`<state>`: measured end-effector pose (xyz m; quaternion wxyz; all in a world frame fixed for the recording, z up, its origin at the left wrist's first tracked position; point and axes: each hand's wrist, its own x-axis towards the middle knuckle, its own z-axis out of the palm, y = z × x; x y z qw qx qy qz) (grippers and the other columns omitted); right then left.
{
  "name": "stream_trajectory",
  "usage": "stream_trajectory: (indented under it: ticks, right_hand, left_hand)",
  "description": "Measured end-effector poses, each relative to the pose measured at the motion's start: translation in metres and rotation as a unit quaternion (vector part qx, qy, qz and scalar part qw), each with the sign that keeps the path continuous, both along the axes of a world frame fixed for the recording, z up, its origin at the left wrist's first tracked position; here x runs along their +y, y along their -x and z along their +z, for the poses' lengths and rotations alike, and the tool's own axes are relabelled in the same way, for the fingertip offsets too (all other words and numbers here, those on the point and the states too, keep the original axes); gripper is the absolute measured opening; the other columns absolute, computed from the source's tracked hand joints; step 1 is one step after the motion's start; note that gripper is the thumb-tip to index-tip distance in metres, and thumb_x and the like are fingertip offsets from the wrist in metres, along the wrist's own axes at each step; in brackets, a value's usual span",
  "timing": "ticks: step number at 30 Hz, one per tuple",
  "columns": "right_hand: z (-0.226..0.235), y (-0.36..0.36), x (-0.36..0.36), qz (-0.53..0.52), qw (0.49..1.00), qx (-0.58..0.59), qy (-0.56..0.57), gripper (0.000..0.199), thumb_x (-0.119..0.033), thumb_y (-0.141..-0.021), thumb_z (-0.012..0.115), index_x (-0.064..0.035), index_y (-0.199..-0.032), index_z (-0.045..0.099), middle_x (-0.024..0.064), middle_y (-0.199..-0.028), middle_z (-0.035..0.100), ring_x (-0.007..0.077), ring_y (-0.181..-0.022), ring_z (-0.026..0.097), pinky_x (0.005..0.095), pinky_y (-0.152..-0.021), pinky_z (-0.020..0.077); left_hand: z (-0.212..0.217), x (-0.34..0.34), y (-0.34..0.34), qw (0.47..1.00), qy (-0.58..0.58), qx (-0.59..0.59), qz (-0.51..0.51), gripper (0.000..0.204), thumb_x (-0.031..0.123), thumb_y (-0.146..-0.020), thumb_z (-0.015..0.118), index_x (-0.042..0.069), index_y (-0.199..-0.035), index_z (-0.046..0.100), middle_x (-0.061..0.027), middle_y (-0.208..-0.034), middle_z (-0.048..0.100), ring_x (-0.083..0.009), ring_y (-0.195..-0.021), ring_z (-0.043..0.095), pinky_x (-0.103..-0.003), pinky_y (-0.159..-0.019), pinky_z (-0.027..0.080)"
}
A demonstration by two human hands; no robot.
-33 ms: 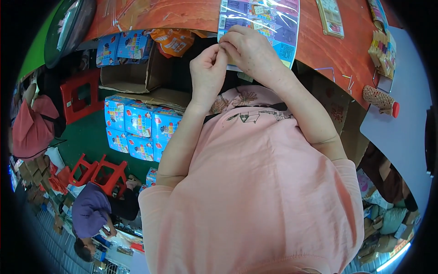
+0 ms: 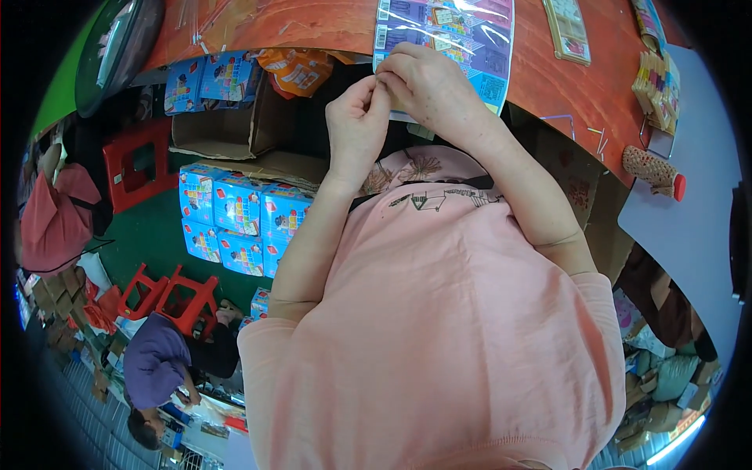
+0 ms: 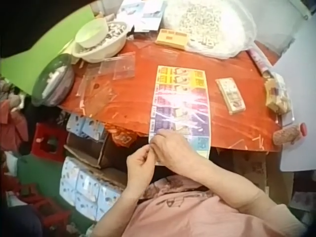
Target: Applying labels to small plastic trays of marshmallows and organizing them for shipment.
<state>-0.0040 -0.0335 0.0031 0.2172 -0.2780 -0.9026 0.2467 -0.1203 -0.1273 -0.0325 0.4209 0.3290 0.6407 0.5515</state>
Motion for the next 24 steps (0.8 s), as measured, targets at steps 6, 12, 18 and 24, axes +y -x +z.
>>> stream_trajectory:
  ticks: [6,12,18,24]
  right_hand:
    - [0.0078,-0.0027,0.0057,0.001,0.993,0.019,0.115,0.014,-0.011,-0.084,0.067,0.0017,-0.088,0.068,0.0131,-0.083,0.065,0.0317,-0.075,0.065,0.0368,-0.069,0.053]
    - [0.0084,-0.0038,0.0096,0.032,0.995,0.031,0.088,0.013,-0.01,-0.085,0.068,0.0015,-0.09,0.067,0.0127,-0.082,0.065,0.0308,-0.077,0.066,0.036,-0.069,0.0525]
    - [0.0021,-0.005,0.0091,0.051,0.997,0.043,0.047,0.012,-0.01,-0.086,0.067,0.0011,-0.089,0.067,0.0118,-0.083,0.065,0.0292,-0.076,0.066,0.0355,-0.068,0.0526]
    - [0.0,-0.0051,0.0065,0.001,0.996,0.035,0.079,0.012,-0.009,-0.084,0.067,0.0014,-0.089,0.065,0.0114,-0.083,0.063,0.0218,-0.074,0.065,0.0319,-0.066,0.0522]
  left_hand:
    - [-0.0015,-0.0027,-0.0029,0.988,-0.061,0.143,0.011,0.014,0.006,-0.093,0.062,-0.003,-0.099,0.068,-0.0144,-0.064,0.059,-0.0097,-0.055,0.051,-0.028,-0.054,0.043]
    - [0.0003,-0.0056,0.0005,0.983,-0.073,0.167,-0.006,0.013,0.006,-0.093,0.062,-0.003,-0.101,0.068,-0.0176,-0.068,0.06,-0.0162,-0.054,0.054,-0.031,-0.054,0.044]
    - [-0.0046,-0.0069,0.0045,0.974,-0.093,0.203,-0.024,0.01,0.004,-0.091,0.061,-0.002,-0.097,0.066,-0.0176,-0.069,0.059,-0.0234,-0.054,0.053,-0.031,-0.054,0.044]
    - [-0.0042,-0.0049,-0.0013,0.982,-0.105,0.158,-0.002,0.011,0.006,-0.094,0.062,-0.003,-0.097,0.067,-0.0102,-0.067,0.061,-0.0152,-0.057,0.057,-0.029,-0.054,0.044]
